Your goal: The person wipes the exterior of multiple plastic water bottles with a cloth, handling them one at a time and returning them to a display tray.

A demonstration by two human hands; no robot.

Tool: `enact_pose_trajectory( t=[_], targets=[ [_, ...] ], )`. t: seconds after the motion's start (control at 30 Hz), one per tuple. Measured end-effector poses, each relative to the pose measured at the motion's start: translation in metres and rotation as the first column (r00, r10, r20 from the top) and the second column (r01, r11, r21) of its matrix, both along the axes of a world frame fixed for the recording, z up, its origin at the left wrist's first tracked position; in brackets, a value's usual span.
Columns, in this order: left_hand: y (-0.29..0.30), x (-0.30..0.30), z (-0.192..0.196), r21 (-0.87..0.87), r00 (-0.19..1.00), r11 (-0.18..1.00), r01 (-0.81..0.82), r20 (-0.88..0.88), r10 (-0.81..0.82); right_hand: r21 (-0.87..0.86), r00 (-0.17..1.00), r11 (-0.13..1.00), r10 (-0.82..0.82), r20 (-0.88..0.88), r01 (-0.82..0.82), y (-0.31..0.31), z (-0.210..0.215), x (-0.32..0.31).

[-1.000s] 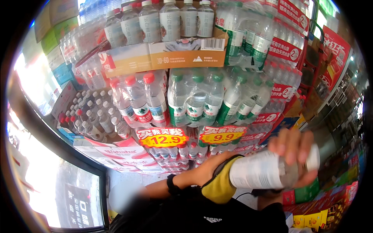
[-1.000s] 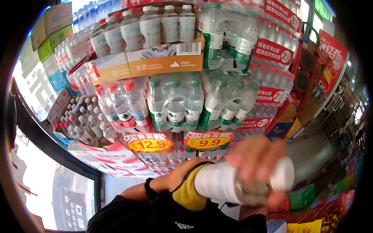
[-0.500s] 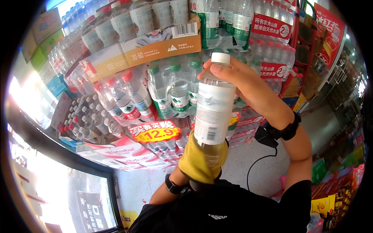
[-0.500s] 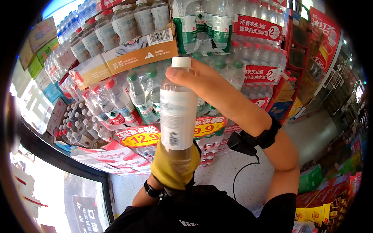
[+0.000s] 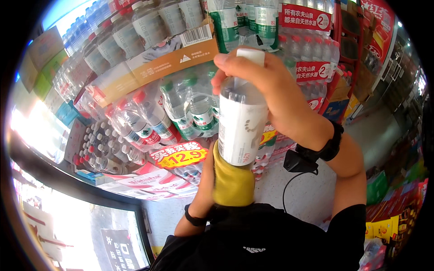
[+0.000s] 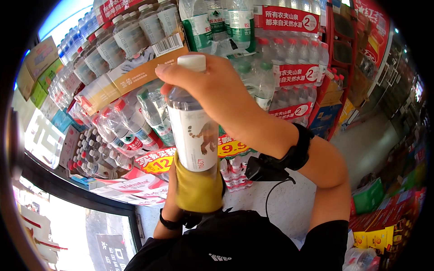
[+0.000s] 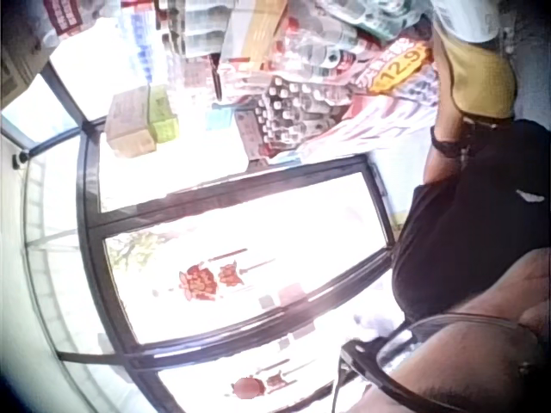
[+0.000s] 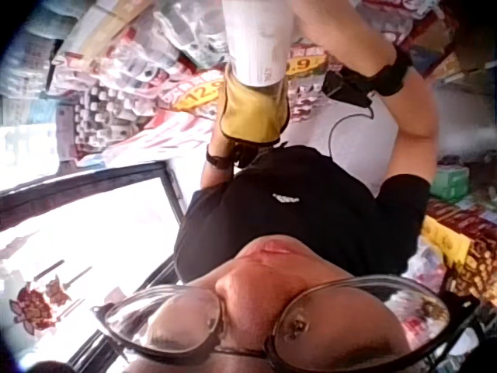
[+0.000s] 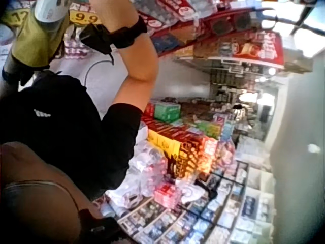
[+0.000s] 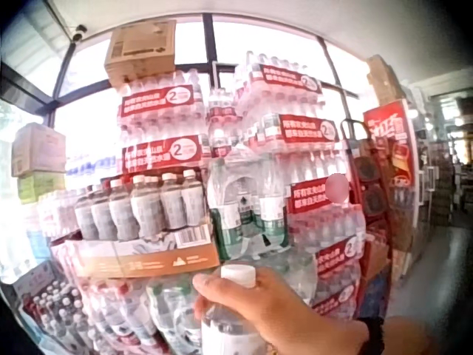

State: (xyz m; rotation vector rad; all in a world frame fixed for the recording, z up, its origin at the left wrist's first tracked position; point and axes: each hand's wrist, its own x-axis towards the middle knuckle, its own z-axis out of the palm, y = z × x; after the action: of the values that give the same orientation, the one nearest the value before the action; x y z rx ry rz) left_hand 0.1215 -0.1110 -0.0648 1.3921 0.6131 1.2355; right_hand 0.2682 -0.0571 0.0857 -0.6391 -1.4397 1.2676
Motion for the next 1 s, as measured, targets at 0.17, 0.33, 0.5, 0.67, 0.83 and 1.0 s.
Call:
enact_pose_trajectory(
  t=[0.17,0.33,0.5,0.67,0.83,1.0],
  targets=[
    [-0.001,-0.008,-0.002,-0.307,0.945,0.921,0.240,0.290,-0.149,-0.017,0.998,0.999,0.030,0.047,-0.029,-0.001,0.006,0.002],
    [0.014,-0.009,-0.021,0.547,0.803,0.795,0.263,-0.581,0.134,-0.174,0.977,0.963,0.196,-0.079,-0.207,0.014,0.005,0.018],
    [0.010,0.007,0.027,0.898,0.567,0.307,0.317,-0.438,0.697,-0.239,0.995,0.966,0.094,-0.041,-0.101,0.014,0.009,0.020],
    [0.017,0.012,0.021,0.554,0.837,0.823,-0.126,-0.386,0.388,0.049,0.989,0.988,-0.146,0.013,0.145,0.010,0.020,0.014],
    [0.019,-0.002,0.024,0.377,0.929,0.924,-0.067,-0.314,0.195,0.194,0.992,0.981,-0.050,0.118,0.027,0.021,0.029,-0.004],
    [0.033,-0.018,0.035,0.823,0.692,0.530,0.206,-0.505,0.516,0.149,0.962,0.951,0.265,0.069,-0.273,0.046,0.036,-0.028]
  ],
)
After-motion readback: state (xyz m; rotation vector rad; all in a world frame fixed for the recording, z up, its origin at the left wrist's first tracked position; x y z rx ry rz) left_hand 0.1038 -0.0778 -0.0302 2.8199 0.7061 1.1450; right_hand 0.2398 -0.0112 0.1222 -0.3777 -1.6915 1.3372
